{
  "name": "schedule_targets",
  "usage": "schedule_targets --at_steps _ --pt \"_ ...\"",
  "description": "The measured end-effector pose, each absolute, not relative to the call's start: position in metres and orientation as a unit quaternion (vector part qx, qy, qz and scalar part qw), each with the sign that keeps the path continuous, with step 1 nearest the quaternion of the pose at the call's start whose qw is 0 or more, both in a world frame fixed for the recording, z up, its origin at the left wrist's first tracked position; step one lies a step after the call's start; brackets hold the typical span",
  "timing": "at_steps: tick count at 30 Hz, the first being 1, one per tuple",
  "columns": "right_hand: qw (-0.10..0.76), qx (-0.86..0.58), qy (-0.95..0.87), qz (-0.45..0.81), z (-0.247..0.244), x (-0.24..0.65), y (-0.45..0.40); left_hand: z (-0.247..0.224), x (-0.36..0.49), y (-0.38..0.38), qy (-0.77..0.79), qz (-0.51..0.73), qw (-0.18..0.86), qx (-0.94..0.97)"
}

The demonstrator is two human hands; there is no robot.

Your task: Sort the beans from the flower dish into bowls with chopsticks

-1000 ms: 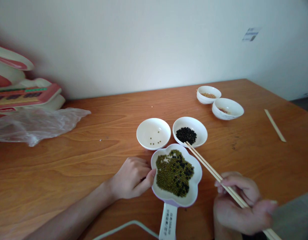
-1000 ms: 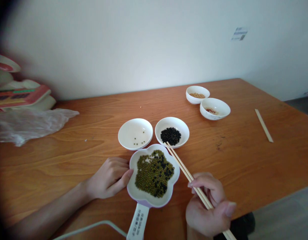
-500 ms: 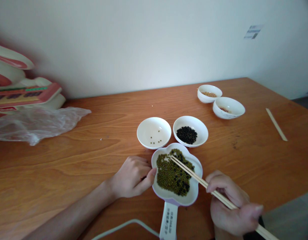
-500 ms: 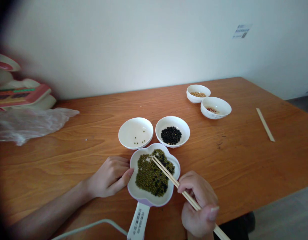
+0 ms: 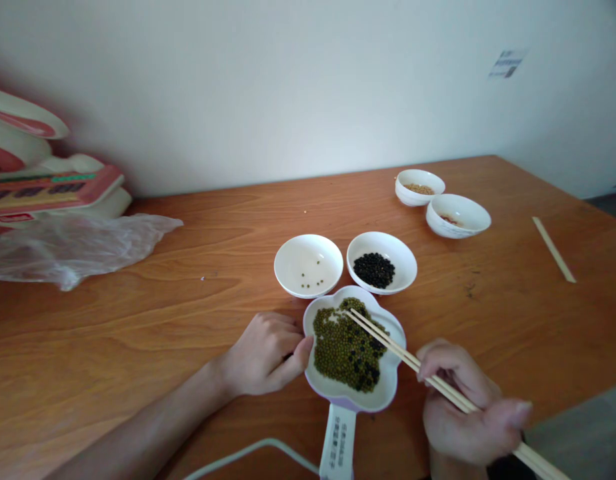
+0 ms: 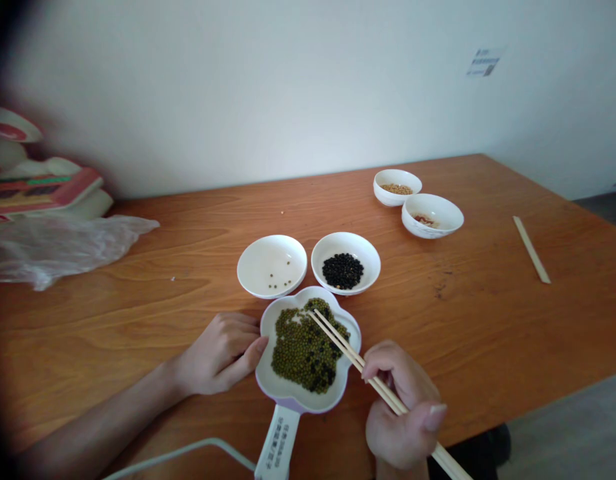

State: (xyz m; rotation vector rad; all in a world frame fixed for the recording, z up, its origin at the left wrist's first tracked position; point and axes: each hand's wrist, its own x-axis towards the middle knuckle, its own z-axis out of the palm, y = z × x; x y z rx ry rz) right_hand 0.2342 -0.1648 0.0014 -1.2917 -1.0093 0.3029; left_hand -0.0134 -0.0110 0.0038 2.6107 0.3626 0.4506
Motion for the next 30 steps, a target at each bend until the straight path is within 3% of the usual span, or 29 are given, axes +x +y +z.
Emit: schedule_targets --at_steps 21,30 --pt "0.692 -0.587 -0.398 0.136 0.000 0.232 -0.160 0.002 -0.014 -0.011 0.140 0.153 0.254 0.945" --pt "0.739 -0.523 -0.424 0.026 -0.003 0.244 -0.162 0.002 -0.015 -0.011 0.137 0.155 0.247 0.947"
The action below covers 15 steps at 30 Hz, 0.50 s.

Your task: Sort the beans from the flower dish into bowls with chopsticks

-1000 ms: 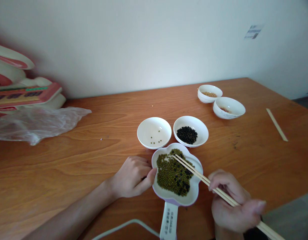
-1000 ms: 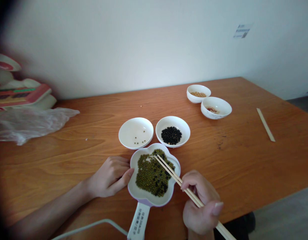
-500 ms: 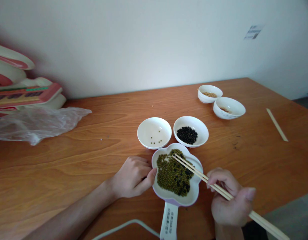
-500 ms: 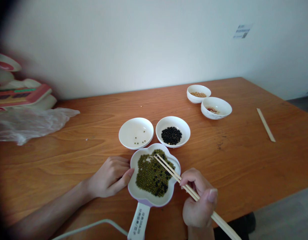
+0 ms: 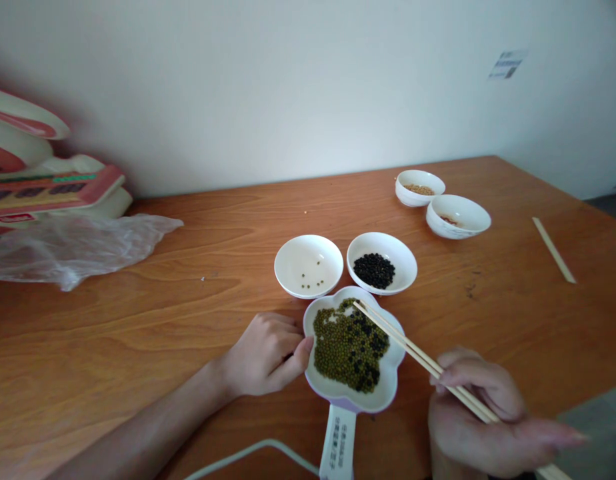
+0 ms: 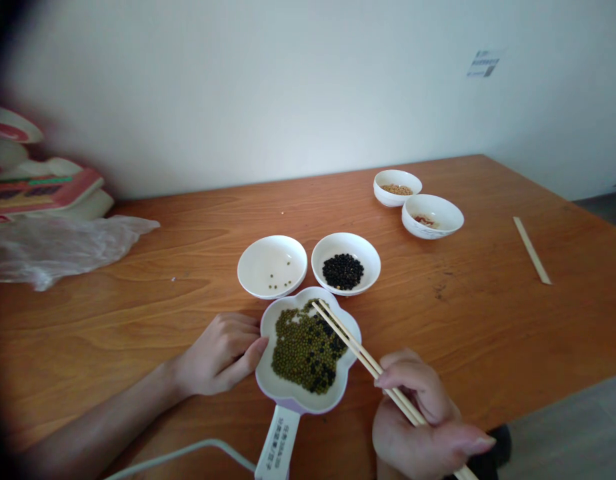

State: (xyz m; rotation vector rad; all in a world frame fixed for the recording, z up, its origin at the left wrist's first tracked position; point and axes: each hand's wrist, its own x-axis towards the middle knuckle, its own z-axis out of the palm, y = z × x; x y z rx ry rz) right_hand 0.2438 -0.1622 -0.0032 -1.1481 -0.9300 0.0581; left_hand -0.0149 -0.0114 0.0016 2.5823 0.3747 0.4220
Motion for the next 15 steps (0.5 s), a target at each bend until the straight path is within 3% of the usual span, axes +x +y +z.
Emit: schedule_targets --at_steps 15 --pt "0.762 -0.556 -0.330 -0.002 -0.0020 0.2470 -0.1576 0.0031 -0.0145 -0.0116 0.139 0.158 0.244 0.947"
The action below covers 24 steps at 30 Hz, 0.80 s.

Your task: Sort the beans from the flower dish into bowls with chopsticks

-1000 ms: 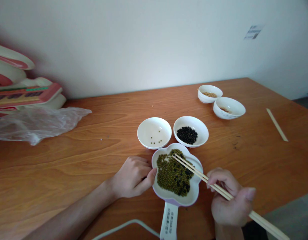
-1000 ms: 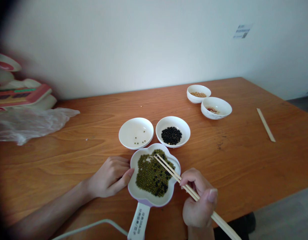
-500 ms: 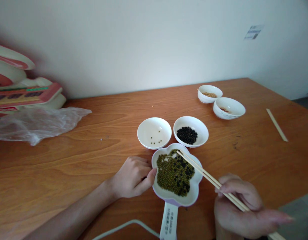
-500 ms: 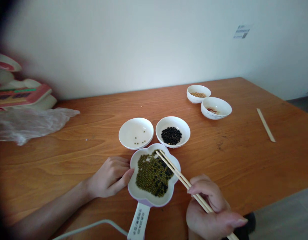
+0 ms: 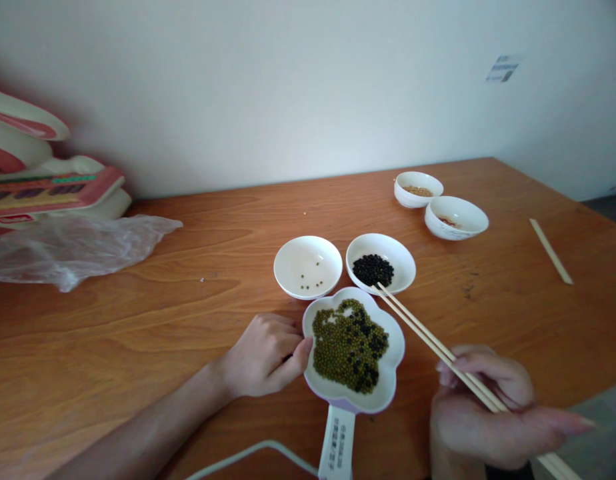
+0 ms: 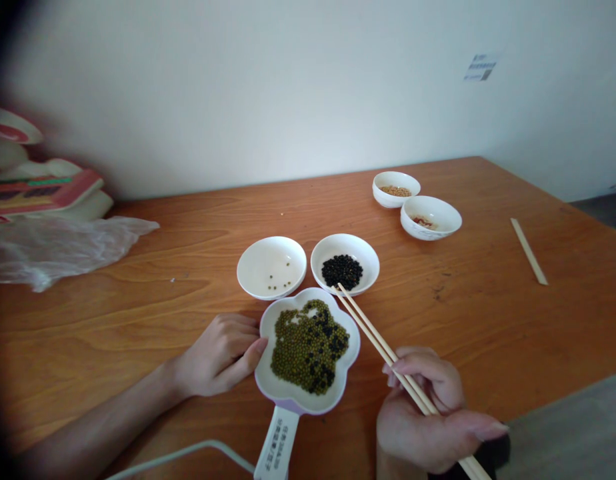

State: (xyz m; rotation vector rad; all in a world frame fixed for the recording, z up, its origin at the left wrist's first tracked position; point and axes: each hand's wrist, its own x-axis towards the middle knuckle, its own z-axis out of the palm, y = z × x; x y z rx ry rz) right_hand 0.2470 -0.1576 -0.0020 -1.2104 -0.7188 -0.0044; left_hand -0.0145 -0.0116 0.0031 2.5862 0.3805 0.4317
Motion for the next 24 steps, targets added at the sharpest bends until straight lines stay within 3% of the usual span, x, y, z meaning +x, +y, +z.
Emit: schedule_targets --at_steps 24 --pt "0.675 -0.575 -0.430 0.169 0.006 0.226 -0.155 0.004 -0.013 -0.011 0.137 0.162 0.247 0.946"
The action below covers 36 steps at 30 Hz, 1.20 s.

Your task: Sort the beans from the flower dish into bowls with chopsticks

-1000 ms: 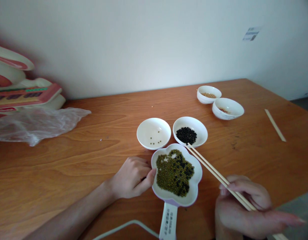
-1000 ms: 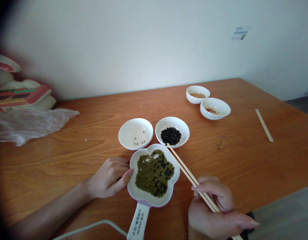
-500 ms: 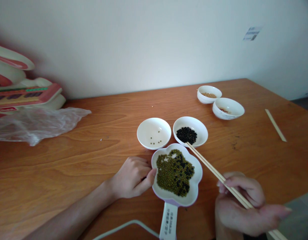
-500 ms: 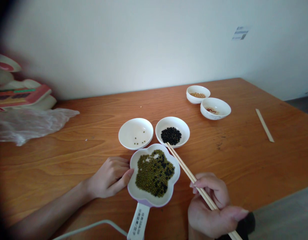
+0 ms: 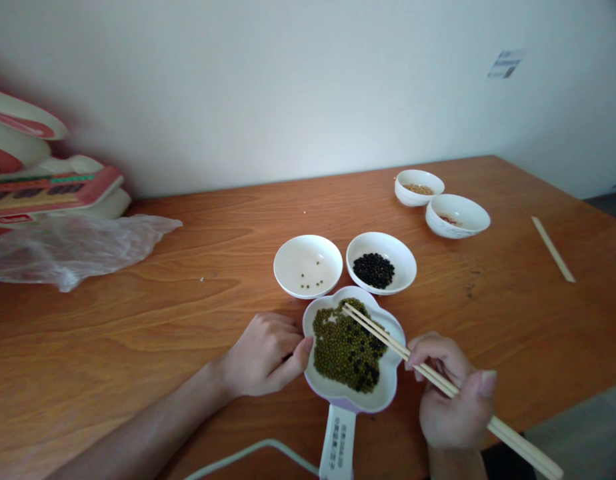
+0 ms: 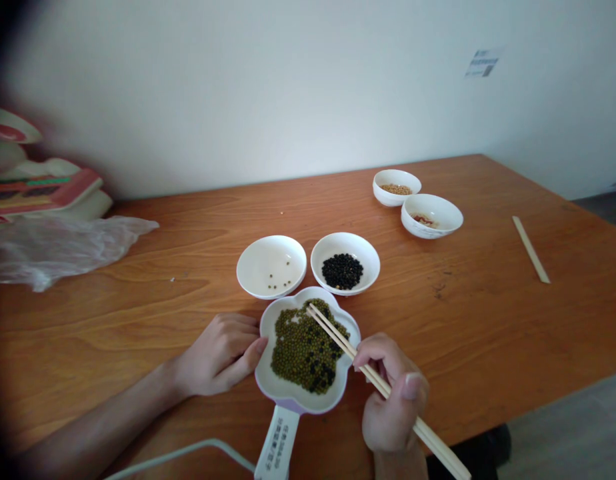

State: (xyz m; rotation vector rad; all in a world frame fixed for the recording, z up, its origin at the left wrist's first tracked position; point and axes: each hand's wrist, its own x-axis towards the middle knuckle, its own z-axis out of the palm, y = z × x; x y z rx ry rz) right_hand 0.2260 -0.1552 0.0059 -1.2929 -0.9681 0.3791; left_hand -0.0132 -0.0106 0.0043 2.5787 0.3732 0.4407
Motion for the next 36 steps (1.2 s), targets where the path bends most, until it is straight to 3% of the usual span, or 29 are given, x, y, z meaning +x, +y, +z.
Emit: schedule_targets --at_steps 36 --pt "0.676 -0.576 -0.428 0.167 0.0053 0.2270 -0.1597 0.0059 -0.0132 -0.0108 0.134 0.161 0.237 0.949"
